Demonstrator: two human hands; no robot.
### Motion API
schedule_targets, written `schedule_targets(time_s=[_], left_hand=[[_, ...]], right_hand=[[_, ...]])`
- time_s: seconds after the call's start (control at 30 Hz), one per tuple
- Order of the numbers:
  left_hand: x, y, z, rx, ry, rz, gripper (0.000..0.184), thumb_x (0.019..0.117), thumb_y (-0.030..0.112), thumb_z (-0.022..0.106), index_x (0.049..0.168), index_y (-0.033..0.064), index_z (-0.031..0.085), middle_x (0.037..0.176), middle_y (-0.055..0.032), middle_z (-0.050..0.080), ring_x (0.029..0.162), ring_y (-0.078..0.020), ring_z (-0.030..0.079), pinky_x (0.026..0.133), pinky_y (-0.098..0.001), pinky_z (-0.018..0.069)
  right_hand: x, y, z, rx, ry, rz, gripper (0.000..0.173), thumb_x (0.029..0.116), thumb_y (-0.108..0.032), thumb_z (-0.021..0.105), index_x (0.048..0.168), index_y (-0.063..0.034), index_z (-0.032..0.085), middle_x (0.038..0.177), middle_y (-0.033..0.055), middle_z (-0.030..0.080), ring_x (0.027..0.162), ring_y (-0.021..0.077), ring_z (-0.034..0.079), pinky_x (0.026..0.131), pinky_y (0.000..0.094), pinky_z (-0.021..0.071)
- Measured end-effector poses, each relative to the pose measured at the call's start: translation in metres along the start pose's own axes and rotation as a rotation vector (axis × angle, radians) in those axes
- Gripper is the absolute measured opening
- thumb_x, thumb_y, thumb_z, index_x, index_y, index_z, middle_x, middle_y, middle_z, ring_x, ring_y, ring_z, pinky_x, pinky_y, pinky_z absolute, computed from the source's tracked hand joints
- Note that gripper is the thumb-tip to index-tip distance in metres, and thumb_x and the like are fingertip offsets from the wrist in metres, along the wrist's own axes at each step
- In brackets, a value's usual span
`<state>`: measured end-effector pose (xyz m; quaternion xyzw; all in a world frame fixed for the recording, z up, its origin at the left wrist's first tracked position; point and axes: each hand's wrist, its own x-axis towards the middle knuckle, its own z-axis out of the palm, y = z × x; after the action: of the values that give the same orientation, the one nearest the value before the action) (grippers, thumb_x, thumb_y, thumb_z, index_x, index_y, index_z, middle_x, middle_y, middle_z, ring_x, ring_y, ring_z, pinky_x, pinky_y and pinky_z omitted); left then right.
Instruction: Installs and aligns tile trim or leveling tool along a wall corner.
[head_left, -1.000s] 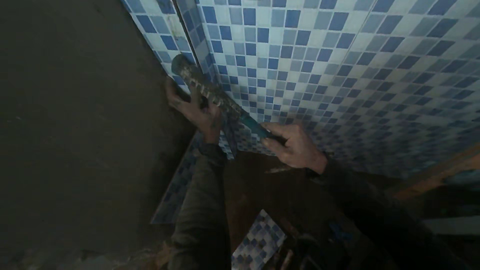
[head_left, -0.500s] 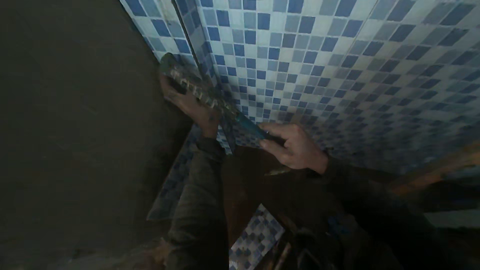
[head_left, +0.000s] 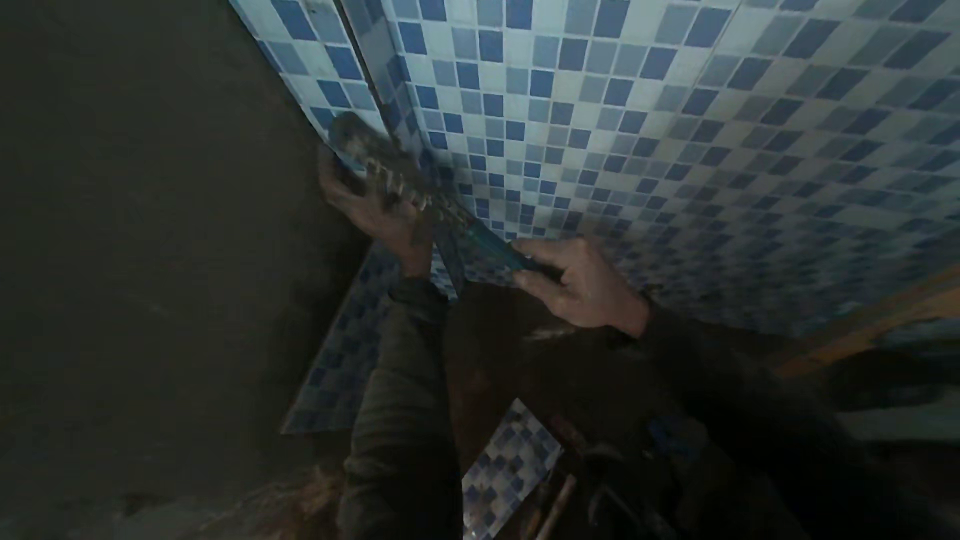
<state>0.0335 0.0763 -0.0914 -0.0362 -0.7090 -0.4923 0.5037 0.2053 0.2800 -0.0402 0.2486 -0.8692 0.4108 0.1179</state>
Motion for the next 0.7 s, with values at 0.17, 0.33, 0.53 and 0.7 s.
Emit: schedule_targets(time_s=[0.17,0.33,0.53,0.7], left_hand=[[0.000,0.000,-0.003,0.004,-0.008,0.041,0.064,0.0887,0.025,0.076,0.138,-0.0107,0.053,0.149,-0.0391,0.037,0.139,-0.0412,0.042,0.117,-0.0408,0.0372],[0.002,-0.007,0.002,-0.009,0.016,0.131,0.037,0.0886,0.018,0.072,0.119,-0.0037,0.070,0.146,-0.0395,0.039,0.138,-0.0432,0.042,0.116,-0.0451,0.0376],[0.003,-0.011,-0.008,0.126,-0.087,0.102,0.047,0.0867,0.020,0.072,0.128,-0.0029,0.068,0.148,-0.0418,0.038,0.140,-0.0510,0.039,0.117,-0.0503,0.0340],[0.009,-0.014,-0.025,0.112,-0.210,0.097,0.059,0.0906,0.030,0.068,0.134,-0.0092,0.059,0.150,-0.0401,0.038,0.140,-0.0459,0.042,0.116,-0.0457,0.0378]], right_hand=[[0.000,-0.003,-0.002,0.001,0.000,-0.013,0.033,0.0975,-0.015,0.063,0.127,0.0000,0.069,0.094,0.0081,0.076,0.078,0.0096,0.071,0.070,0.0286,0.0613],[0.002,-0.001,-0.005,0.033,-0.001,0.000,0.035,0.0987,-0.016,0.061,0.129,0.0001,0.067,0.088,0.0079,0.074,0.068,0.0094,0.066,0.063,0.0291,0.0578],[0.005,0.001,-0.004,0.034,0.024,0.012,0.033,0.0971,-0.014,0.063,0.125,0.0015,0.068,0.094,0.0099,0.074,0.076,0.0107,0.069,0.070,0.0292,0.0594],[0.007,0.003,-0.005,0.091,0.044,-0.039,0.028,0.0967,-0.013,0.064,0.119,0.0032,0.071,0.093,0.0113,0.075,0.075,0.0110,0.069,0.070,0.0284,0.0598]])
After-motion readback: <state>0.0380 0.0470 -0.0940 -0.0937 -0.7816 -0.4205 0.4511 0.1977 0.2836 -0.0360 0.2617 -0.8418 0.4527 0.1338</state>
